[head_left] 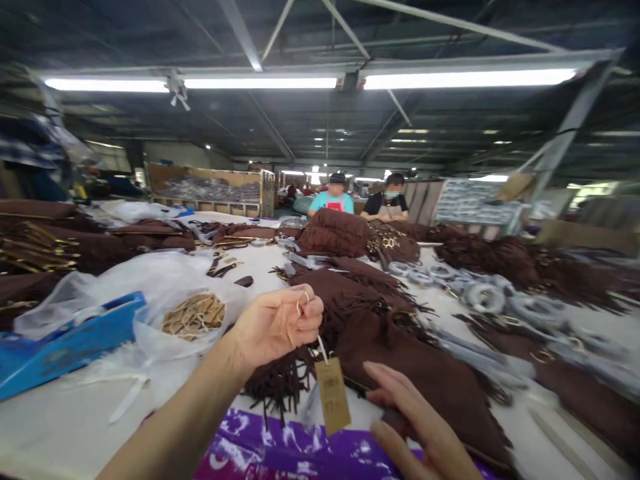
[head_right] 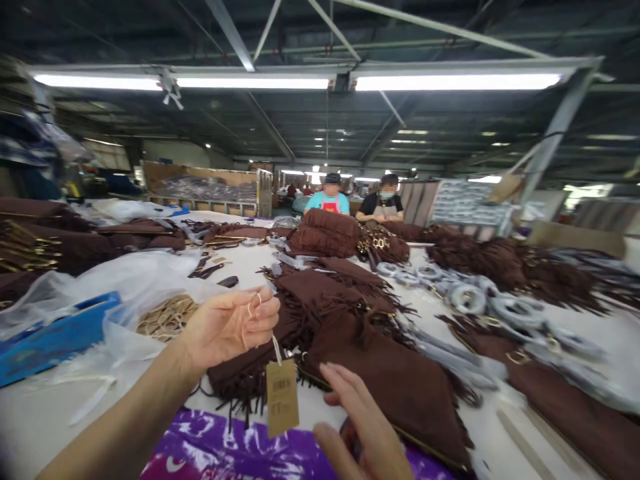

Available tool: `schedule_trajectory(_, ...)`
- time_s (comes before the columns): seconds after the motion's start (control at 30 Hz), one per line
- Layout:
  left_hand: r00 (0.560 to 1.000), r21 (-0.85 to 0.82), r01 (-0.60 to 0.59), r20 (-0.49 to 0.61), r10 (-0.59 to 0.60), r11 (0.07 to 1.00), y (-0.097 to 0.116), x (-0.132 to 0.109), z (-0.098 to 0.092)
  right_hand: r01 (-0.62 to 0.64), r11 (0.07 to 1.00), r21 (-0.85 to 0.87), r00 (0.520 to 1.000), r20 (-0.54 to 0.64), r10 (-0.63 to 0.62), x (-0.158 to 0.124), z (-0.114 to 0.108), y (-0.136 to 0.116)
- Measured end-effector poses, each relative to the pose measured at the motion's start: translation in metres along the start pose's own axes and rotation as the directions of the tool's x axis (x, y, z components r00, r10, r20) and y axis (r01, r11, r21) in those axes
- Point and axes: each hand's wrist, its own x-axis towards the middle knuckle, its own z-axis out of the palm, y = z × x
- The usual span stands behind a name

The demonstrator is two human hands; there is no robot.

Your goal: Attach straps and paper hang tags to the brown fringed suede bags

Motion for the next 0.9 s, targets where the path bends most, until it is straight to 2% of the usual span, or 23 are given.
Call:
schedule_trajectory(0.07,0.998,-0.051,0.041,0.053,-0.039,0.998,-0.02,0.013,0.006,-0.129,0.958,0.256,0.99,0.088,0.11,0.007,0.006,-0.007)
schedule_trajectory(0.13,0.992,-0.092,0.085,0.098,-0.076,0.992,-0.037,0.023,0.012,-0.26,0.843,0.47,0.962,0.203,0.184,0.013,0.012,-0.009)
schedule_trajectory(0.2,0.985,-0.132,0.131,0.13,-0.114,0.983,-0.051,0.032,0.017,-0.338,0.709,0.619,0.936,0.302,0.181,0.016,0.018,-0.01)
schedule_trajectory(0.3,0.974,-0.174,0.191,0.153,-0.165,0.966,-0.067,0.041,0.021,-0.371,0.526,0.765,0.928,0.314,0.199,0.014,0.024,-0.013)
schedule_trajectory(0.4,0.965,-0.187,0.235,0.166,-0.205,0.954,-0.078,0.045,0.021,-0.354,0.437,0.827,0.926,0.246,0.285,0.012,0.026,-0.014)
schedule_trajectory(0.57,0.963,-0.165,0.241,0.159,-0.216,0.956,-0.091,0.049,0.015,-0.312,0.512,0.8,0.93,0.148,0.335,0.01,0.025,-0.002)
schedule_trajectory(0.7,0.961,-0.16,0.252,0.155,-0.228,0.954,-0.097,0.05,0.012,-0.305,0.54,0.784,0.927,0.115,0.357,0.007,0.025,0.007)
schedule_trajectory(0.9,0.937,-0.052,0.29,0.216,-0.273,0.955,-0.102,0.043,0.008,-0.272,0.632,0.726,0.921,0.007,0.389,-0.001,0.014,0.01)
